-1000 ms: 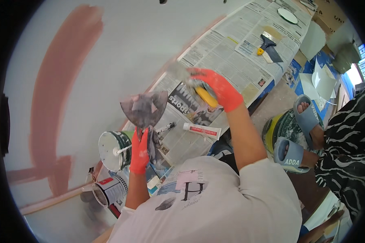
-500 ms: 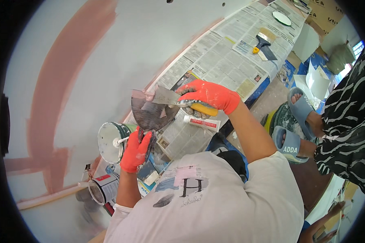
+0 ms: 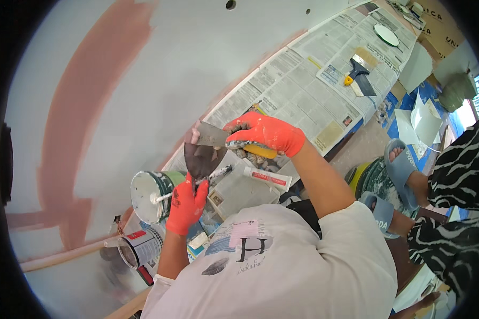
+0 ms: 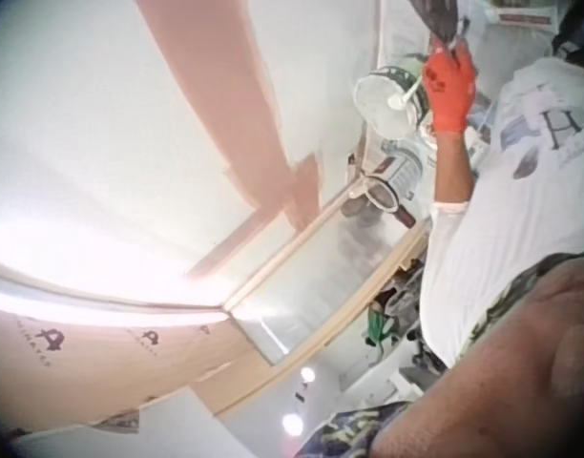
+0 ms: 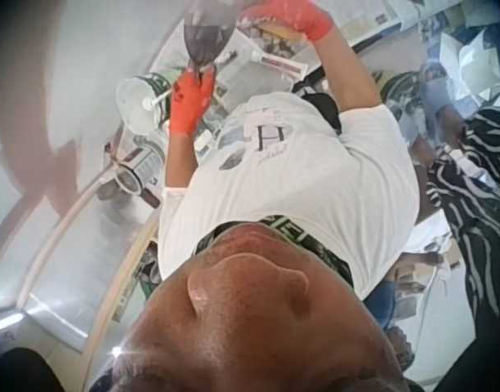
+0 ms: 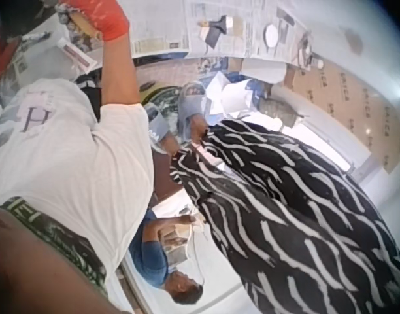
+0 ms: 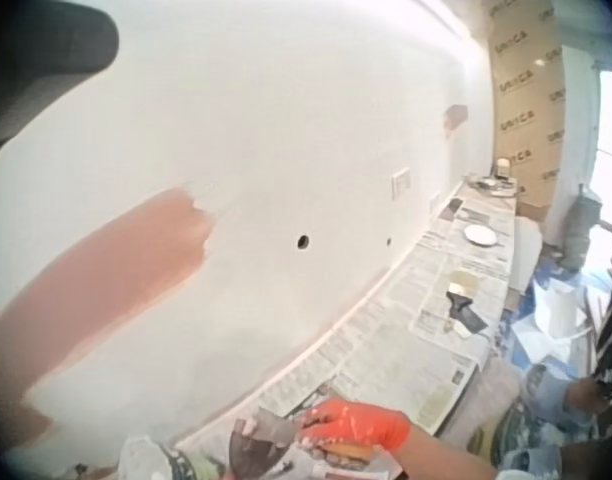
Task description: The person prepares and smooths the upper edge of a wall using a putty knife and a scraper to apply and level joint compound, then uses a brush to refine the edges near protective newspaper masking.
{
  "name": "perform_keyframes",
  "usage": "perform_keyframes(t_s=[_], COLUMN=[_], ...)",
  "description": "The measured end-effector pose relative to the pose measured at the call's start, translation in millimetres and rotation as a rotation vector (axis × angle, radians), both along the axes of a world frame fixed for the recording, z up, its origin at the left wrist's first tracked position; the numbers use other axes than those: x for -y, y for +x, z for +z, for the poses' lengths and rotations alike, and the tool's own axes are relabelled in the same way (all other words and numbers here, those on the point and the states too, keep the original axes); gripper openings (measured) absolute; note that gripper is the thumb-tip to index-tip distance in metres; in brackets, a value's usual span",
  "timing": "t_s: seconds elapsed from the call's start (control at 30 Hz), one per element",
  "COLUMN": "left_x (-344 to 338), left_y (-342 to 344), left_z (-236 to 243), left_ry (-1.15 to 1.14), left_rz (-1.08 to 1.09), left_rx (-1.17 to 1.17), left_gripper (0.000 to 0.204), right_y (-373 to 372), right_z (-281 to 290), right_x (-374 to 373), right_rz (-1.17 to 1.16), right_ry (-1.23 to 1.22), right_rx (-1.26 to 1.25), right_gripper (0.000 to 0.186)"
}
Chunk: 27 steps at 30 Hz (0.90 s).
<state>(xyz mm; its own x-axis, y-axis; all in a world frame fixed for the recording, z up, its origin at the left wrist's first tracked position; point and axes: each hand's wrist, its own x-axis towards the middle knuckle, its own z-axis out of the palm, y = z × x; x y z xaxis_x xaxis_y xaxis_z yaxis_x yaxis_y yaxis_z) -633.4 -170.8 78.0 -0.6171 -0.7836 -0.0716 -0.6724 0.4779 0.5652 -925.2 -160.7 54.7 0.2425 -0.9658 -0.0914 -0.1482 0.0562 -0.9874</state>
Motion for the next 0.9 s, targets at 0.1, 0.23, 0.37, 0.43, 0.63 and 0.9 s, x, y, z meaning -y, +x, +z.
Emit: perform_keyframes(t_s=[0.1,0.23,0.37,0.43,0.63,0.9], left_x=[4.3,28.6,73.2,92.9,117.7,126.5], left_y=[-11.3,-68.8,-75.0,-100.7,-146.4,-133.4], left_z=[-18.4,-46.5,-167.0,-189.3,-197.1,-212.4], left_ry=[-0.162,0.374,0.394,0.301,0.358,0.226], left_rz=[-0.095,0.107,0.195,0.149,0.211,0.154], left_rx=[0.042,-0.139,-0.348,-0.385,-0.217,0.081], left_gripper=[0.036,0.019,0.018,0.022,0.028,0.034], right_y=[-24.5,-114.5,-195.9,-257.2,-426.0,-516.0], right_z=[13.3,-50.5,-62.4,-95.8,-169.4,-186.2], right_x=[14.5,39.0,82.6,105.2,165.7,225.2], right_rz=[-0.113,-0.267,-0.818,-1.001,-1.253,-1.205], right_ry=[0.033,-0.643,-0.059,0.007,0.007,0.224], right_rx=[0.004,-0.325,0.246,0.28,-0.543,-0.694], right_gripper=[0.028,0.034,0.036,0.04,0.049,0.04])
